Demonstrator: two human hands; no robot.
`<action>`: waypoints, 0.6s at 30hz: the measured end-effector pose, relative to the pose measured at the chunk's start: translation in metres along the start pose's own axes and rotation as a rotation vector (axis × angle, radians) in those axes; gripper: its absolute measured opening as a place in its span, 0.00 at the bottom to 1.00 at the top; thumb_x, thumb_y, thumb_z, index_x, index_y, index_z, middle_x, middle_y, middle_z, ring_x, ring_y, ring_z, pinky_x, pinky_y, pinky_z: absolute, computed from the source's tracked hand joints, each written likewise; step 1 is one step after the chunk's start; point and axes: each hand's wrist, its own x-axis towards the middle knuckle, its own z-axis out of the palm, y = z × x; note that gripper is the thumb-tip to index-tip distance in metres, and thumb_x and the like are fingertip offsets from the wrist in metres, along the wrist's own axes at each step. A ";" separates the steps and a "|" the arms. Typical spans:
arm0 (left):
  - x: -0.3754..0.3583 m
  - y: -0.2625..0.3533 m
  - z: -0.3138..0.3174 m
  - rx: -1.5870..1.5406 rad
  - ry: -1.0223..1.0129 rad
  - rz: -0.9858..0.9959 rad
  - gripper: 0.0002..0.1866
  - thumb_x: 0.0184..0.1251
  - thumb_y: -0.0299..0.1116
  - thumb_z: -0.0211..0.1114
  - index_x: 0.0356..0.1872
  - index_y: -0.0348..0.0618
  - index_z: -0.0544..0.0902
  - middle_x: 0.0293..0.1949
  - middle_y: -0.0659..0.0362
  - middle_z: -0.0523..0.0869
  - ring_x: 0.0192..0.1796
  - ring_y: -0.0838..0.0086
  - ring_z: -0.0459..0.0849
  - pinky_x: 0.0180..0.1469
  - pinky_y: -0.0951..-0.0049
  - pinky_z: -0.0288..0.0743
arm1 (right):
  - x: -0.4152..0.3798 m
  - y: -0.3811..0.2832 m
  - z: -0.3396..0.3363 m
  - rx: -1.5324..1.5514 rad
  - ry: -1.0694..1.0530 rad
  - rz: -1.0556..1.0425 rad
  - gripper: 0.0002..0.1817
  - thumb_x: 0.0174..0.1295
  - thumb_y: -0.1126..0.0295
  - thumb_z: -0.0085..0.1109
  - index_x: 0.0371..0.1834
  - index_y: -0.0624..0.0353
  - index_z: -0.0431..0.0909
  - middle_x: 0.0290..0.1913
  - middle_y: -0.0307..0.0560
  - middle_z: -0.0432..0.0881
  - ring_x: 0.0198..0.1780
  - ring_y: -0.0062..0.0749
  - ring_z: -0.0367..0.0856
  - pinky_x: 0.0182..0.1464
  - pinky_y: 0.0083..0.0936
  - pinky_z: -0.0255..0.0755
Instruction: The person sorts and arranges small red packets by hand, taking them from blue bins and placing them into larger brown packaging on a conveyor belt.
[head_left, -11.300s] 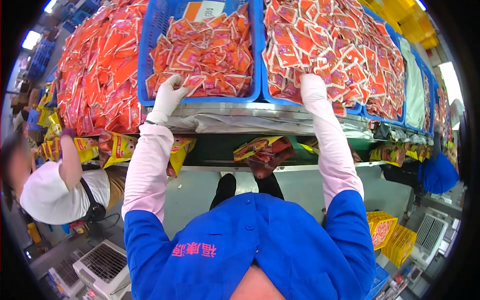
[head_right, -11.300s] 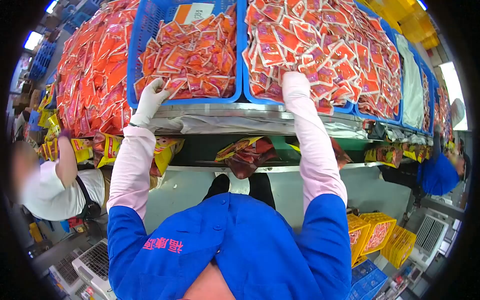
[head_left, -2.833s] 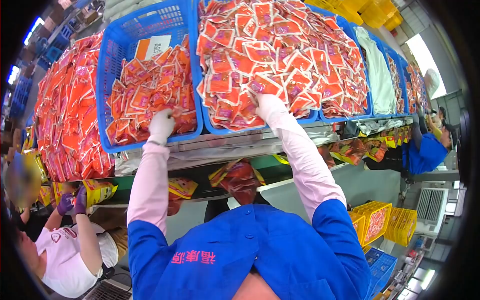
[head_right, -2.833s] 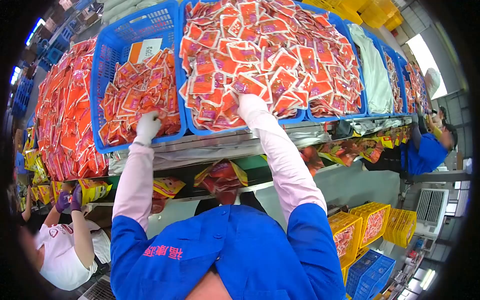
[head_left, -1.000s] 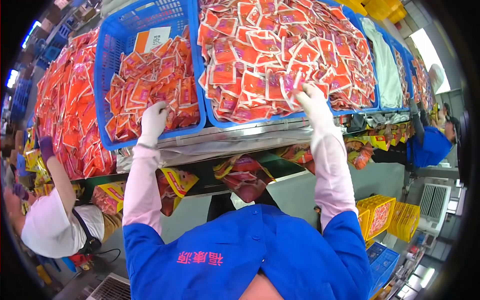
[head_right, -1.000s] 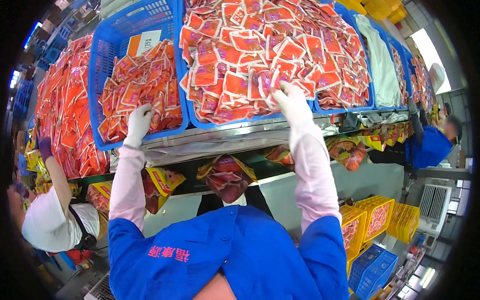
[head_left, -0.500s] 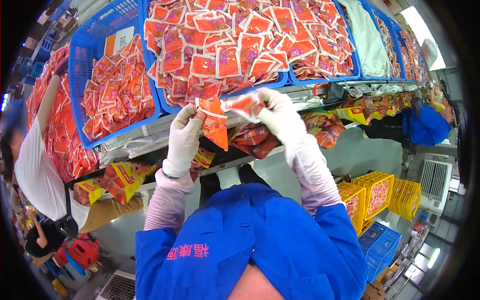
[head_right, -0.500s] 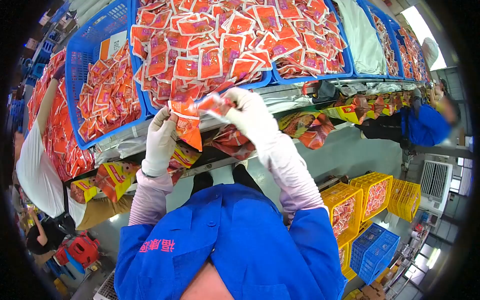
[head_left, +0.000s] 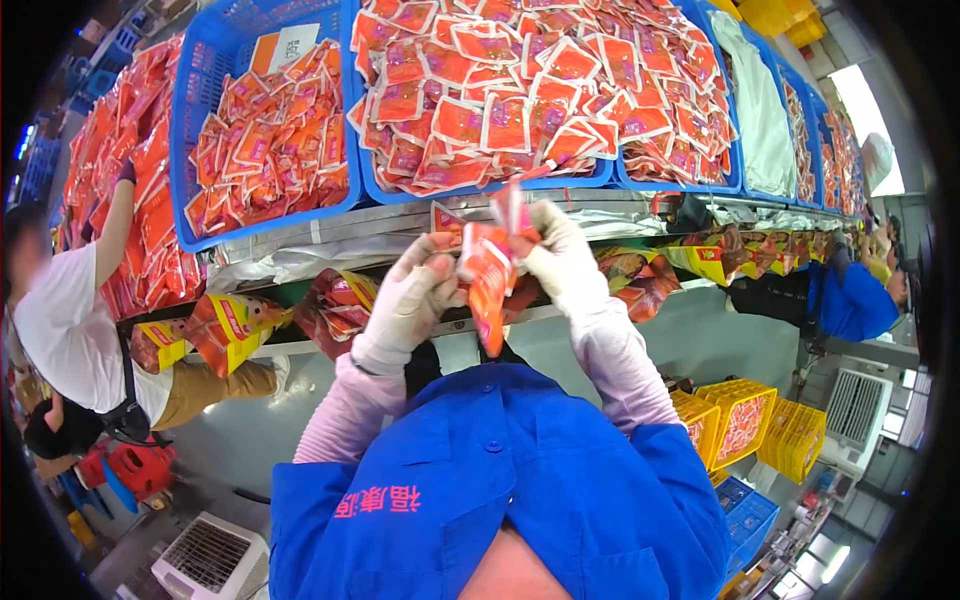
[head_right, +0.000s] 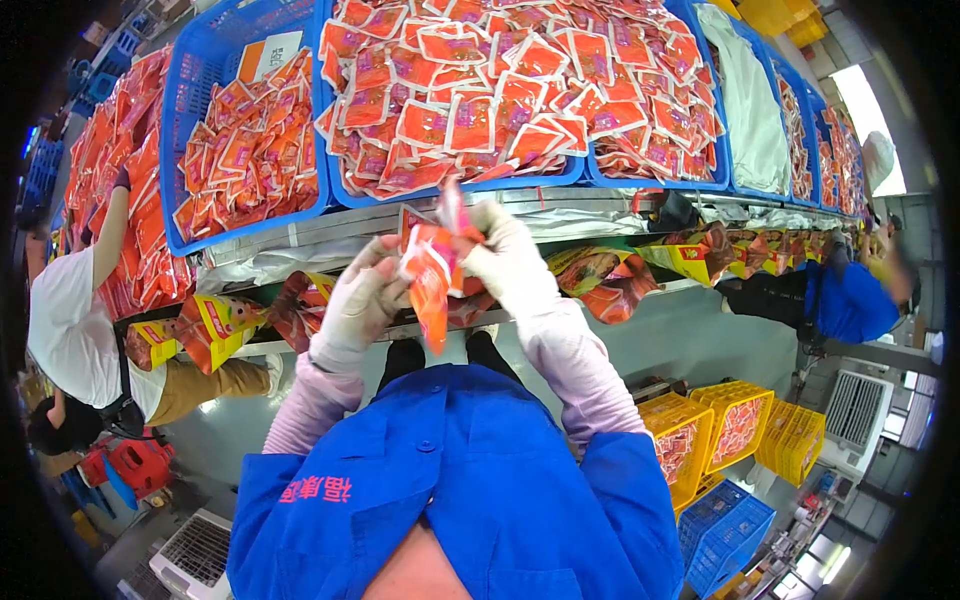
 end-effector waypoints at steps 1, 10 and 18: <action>-0.003 0.001 -0.007 0.036 -0.023 -0.016 0.18 0.78 0.35 0.63 0.63 0.42 0.73 0.48 0.61 0.85 0.51 0.73 0.87 0.53 0.67 0.85 | 0.001 0.002 -0.001 -0.007 0.057 0.017 0.06 0.68 0.72 0.63 0.42 0.59 0.76 0.35 0.36 0.81 0.37 0.17 0.76 0.39 0.24 0.73; -0.018 0.034 -0.039 1.327 0.055 0.428 0.16 0.60 0.27 0.73 0.50 0.44 0.83 0.47 0.59 0.86 0.54 0.65 0.84 0.60 0.63 0.76 | 0.016 -0.002 0.016 0.109 0.102 -0.051 0.06 0.68 0.74 0.64 0.43 0.58 0.76 0.37 0.34 0.79 0.39 0.17 0.74 0.45 0.21 0.71; -0.043 0.007 -0.081 2.162 -0.125 0.633 0.04 0.54 0.30 0.64 0.31 0.49 0.85 0.29 0.62 0.82 0.40 0.70 0.84 0.72 0.45 0.67 | 0.020 0.078 0.061 -1.373 -0.671 -0.219 0.10 0.62 0.69 0.62 0.45 0.58 0.82 0.44 0.51 0.87 0.45 0.48 0.86 0.48 0.38 0.80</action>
